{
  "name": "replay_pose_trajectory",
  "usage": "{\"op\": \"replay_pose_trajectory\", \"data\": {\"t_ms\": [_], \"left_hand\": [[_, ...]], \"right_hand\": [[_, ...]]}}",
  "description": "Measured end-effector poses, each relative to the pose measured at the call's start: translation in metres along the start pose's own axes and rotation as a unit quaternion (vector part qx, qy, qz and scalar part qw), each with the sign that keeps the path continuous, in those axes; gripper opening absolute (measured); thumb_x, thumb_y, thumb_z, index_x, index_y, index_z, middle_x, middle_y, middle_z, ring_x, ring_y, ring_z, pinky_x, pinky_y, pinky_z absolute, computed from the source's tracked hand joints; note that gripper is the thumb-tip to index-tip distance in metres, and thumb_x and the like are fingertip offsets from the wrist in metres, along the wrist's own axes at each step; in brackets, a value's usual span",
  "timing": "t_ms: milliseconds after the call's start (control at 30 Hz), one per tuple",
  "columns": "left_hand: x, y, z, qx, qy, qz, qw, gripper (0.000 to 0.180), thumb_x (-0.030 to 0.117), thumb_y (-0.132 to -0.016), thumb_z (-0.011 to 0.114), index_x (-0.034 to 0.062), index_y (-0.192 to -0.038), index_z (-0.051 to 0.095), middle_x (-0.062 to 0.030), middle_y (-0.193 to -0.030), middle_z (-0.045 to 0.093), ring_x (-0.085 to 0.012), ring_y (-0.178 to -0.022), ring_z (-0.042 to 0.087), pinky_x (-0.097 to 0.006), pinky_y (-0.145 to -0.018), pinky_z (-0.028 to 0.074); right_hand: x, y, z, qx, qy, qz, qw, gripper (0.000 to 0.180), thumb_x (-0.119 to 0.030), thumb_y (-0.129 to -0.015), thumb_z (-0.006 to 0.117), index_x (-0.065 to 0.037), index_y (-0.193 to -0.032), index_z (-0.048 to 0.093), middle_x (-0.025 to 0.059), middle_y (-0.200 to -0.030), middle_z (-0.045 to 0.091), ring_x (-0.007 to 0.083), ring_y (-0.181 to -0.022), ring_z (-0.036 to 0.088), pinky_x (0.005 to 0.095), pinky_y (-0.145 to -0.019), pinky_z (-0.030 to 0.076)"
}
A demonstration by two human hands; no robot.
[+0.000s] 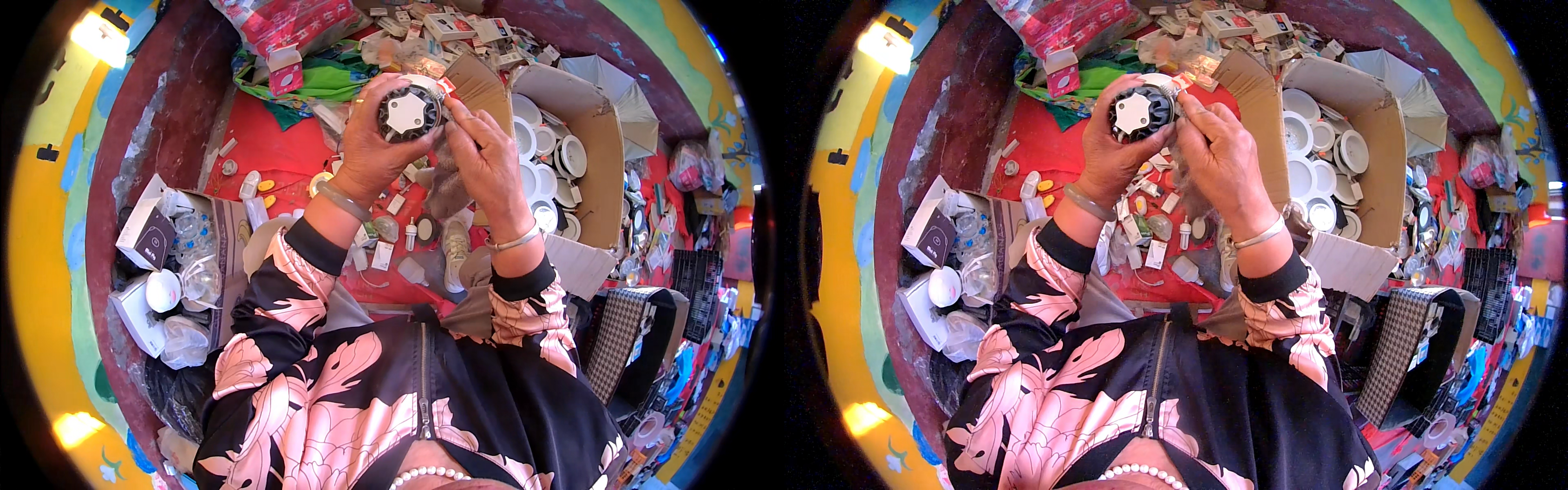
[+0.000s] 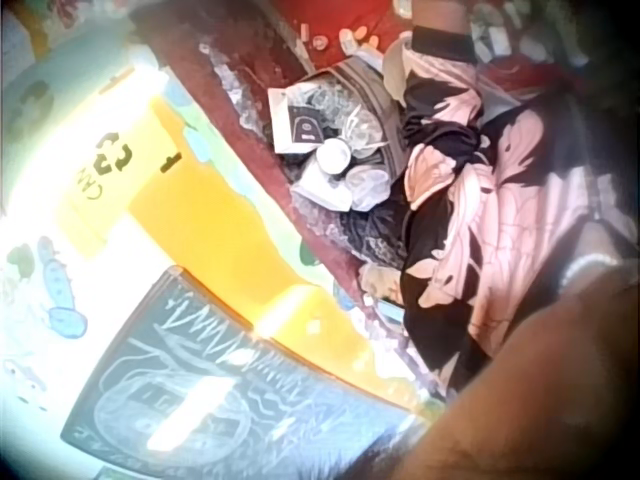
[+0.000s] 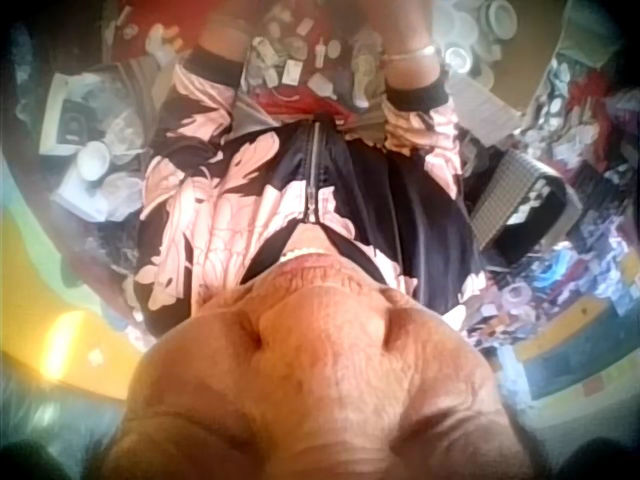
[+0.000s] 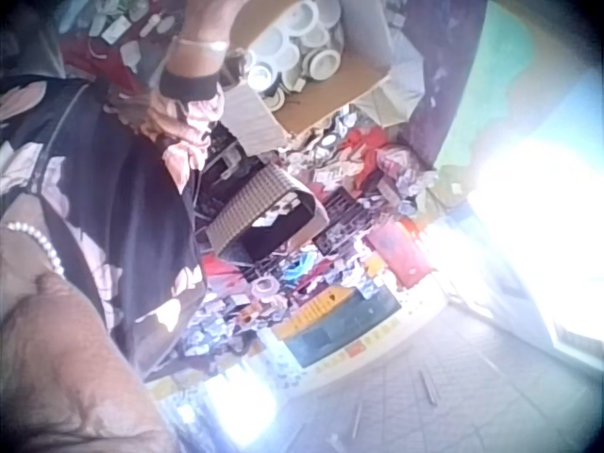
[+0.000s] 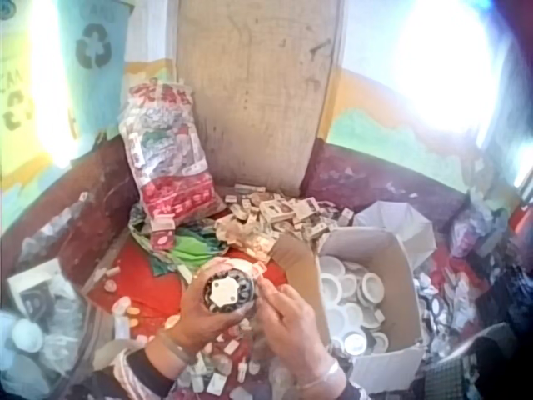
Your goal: The person wipes white circular light fixtures with a cloth and places them into a cardboard box. The person then wipes a small green box by hand.
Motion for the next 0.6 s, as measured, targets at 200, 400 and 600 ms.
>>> {"op": "replay_pose_trajectory", "data": {"t_ms": [200,400,600], "left_hand": [[0.011,-0.001,-0.001,-0.001,-0.054,0.03,0.998,0.063,0.001,-0.061,0.079,0.0038,-0.116,0.048,-0.0148,-0.122,0.049,-0.0231,-0.112,0.05,-0.033,-0.096,0.04],[0.01,0.0,0.002,-0.021,-0.086,0.034,0.995,0.062,0.003,-0.06,0.08,0.0028,-0.114,0.05,-0.0156,-0.12,0.05,-0.0247,-0.112,0.05,-0.034,-0.097,0.039],[-0.009,-0.001,-0.003,0.009,0.118,-0.102,0.988,0.06,0.005,-0.063,0.08,0.0049,-0.115,0.05,-0.0089,-0.111,0.056,-0.0182,-0.101,0.056,-0.031,-0.088,0.046]], "right_hand": [[0.012,-0.005,0.001,-0.036,-0.051,0.039,0.997,0.028,-0.01,-0.084,0.053,0.006,-0.106,0.06,0.0148,-0.075,0.058,0.0188,-0.069,0.058,0.0298,-0.065,0.045],[0.013,-0.008,-0.003,-0.051,-0.042,0.046,0.997,0.026,-0.01,-0.084,0.05,0.007,-0.099,0.063,0.016,-0.075,0.062,0.019,-0.068,0.059,0.0292,-0.065,0.046],[0.03,0.007,0.012,-0.248,-0.199,0.155,0.935,0.024,-0.011,-0.081,0.052,0.005,-0.088,0.067,0.0062,-0.081,0.066,0.012,-0.075,0.058,0.0238,-0.071,0.046]]}}
Point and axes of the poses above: each hand's wrist, its own y-axis away from the middle knuckle, its own z-axis out of the palm, x = y × z, the point moved 10 cm from there along -y, towards the middle knuckle
